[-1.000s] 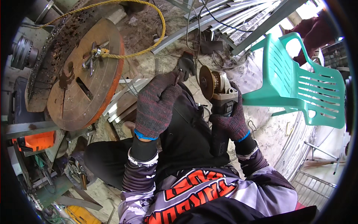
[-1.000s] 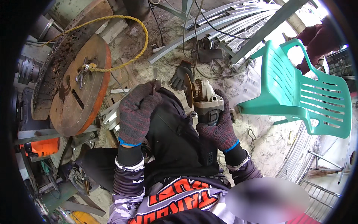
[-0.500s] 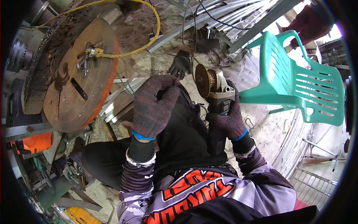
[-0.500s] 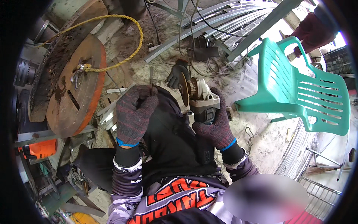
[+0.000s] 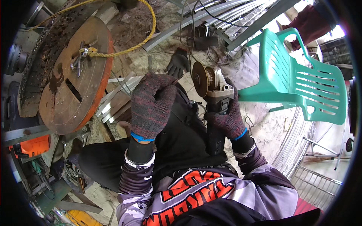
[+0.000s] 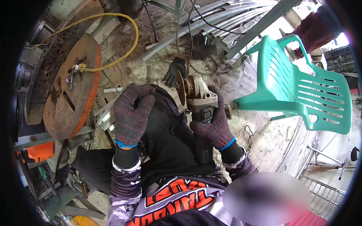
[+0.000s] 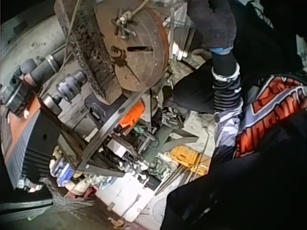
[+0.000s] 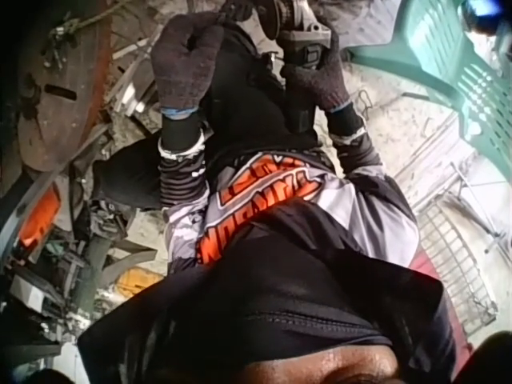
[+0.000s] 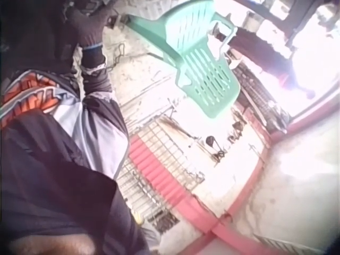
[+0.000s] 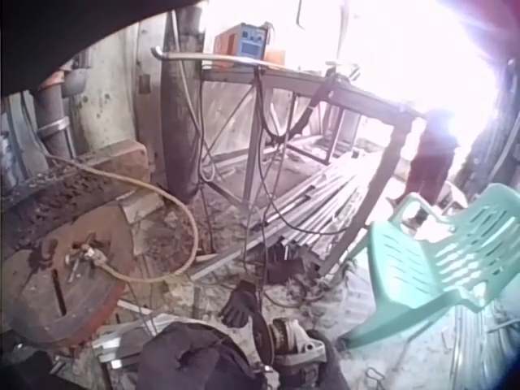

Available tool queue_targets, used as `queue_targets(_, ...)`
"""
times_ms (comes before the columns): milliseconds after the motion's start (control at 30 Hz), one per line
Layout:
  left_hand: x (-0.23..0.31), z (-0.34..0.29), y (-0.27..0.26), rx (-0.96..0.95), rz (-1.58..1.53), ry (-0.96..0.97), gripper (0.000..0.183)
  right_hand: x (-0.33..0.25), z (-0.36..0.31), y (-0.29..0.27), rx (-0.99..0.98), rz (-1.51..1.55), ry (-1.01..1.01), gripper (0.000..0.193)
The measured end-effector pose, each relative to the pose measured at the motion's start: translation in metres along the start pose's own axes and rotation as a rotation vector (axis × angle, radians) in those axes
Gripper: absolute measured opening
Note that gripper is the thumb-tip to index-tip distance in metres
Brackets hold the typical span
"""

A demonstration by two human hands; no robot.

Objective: The person grinds a small metal part using an angle grinder.

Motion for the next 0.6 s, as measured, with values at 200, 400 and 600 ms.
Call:
queue_targets(200,0.0031,0.0042,0.0011,0.065,0.016,0.051,0.017,0.0000,0.0023,-0.0004,-0.003,-0.021,-0.067,0.111)
queue_targets(400,0.0013,0.0036,0.0046,0.071,0.035,0.055,0.015,0.0007,0.0035,-0.0010,-0.012,-0.035,-0.074,0.112)
queue_targets(600,0.0061,0.0070,0.0091,0.038,0.088,0.078,0.015,-0.0022,0.0014,0.0017,-0.018,0.040,-0.035,0.113)
Point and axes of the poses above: each hand's wrist, its own z-axis towards the middle knuckle, its own y-axis out of the palm, x = y × z, the point moved 2 cm from there along z, towards the middle knuckle, and after that the axes turned 8 degrees about z, right-handed, at the moved point
